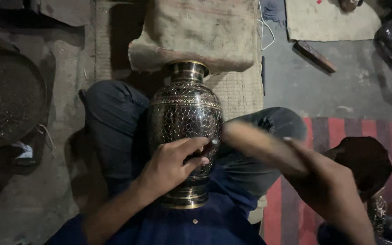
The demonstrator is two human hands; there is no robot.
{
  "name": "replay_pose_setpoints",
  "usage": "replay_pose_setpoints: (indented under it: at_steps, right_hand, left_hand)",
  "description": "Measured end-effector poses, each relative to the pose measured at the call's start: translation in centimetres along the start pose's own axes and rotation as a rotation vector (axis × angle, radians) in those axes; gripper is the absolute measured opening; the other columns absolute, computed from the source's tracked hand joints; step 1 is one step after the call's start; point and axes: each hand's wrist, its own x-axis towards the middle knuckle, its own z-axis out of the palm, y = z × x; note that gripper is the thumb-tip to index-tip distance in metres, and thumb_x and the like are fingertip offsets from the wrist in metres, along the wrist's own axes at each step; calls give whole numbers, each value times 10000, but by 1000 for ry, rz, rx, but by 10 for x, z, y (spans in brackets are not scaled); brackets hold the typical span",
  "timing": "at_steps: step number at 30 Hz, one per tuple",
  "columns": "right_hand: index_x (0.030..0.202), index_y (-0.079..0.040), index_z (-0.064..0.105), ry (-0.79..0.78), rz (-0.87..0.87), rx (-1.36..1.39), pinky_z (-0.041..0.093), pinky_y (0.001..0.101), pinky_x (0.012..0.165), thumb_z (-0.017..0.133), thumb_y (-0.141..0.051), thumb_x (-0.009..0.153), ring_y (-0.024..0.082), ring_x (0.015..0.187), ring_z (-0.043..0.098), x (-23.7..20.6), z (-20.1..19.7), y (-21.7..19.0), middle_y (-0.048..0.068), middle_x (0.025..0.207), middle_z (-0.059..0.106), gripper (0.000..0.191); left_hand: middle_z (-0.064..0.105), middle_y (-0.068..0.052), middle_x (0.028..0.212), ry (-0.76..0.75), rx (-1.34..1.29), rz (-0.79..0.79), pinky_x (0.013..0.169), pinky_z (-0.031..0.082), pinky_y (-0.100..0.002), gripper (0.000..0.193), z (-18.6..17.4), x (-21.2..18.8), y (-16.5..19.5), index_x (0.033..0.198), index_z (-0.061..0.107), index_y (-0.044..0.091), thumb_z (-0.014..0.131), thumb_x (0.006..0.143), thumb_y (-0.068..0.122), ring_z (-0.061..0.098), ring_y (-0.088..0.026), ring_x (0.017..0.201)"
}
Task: The person sits cross-legged on the floor and uses a metal chisel and hammer to engrave intricate patterns onto a silver-colored metal vase. The vase is held steady between the legs while the person repeatedly strikes the chisel to create decorative designs.
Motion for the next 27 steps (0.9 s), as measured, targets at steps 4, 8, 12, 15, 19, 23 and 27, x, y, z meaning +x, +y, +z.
replay_pose_setpoints:
  at_steps: [4,8,12,15,19,23,27]
  right_hand:
    - [1414,-79,577,10,86,103,584,320,863,808,-82,747,207,1008,748,-13,7,23,127,1162,749,706]
    - [1384,-97,606,14,113,90,587,334,872,797,-56,778,213,1026,762,-26,21,39,131,1180,751,636]
    - [1450,-63,507,66,206,422,553,339,895,790,-48,741,264,1063,687,-45,37,47,166,1173,733,763]
    - [1451,-205,601,-59,498,-128,582,370,881,838,-141,881,280,1064,727,-62,53,52,166,1147,745,621]
    - [1432,-62,534,125,341,639,591,362,905,768,-17,787,213,1023,704,-85,72,65,161,1104,692,687]
    - [1371,-64,559,209,476,551,591,381,857,786,36,775,263,1014,736,-111,111,73,199,1101,722,645]
    - [1479,-106,516,197,434,512,563,360,941,761,36,710,233,1126,721,-142,134,77,156,1205,736,819]
  left_hand:
    - [769,-132,1062,-44,34,7,804,614,-381,448,0,7,8,1270,656,99,773,865,251,766,-287,953]
    - [754,-152,1141,-66,27,119,885,601,-387,448,-1,15,14,1303,658,93,762,886,221,762,-301,1013]
    - [768,-143,1094,-186,45,88,861,595,-387,452,-3,27,23,1293,662,110,757,862,212,772,-284,968]
    - [783,-127,1040,-288,51,-11,829,602,-377,443,-1,32,30,1279,672,130,751,850,208,784,-255,924]
    - [765,-151,1067,-316,79,83,830,595,-388,429,0,40,34,1269,681,112,762,853,178,769,-270,930]
    - [756,-125,1154,-408,38,105,854,619,-352,380,1,45,41,1262,681,113,709,883,135,798,-223,941]
    - [773,-105,1084,-543,80,22,824,594,-368,388,1,51,46,1262,693,152,709,874,165,783,-235,915]
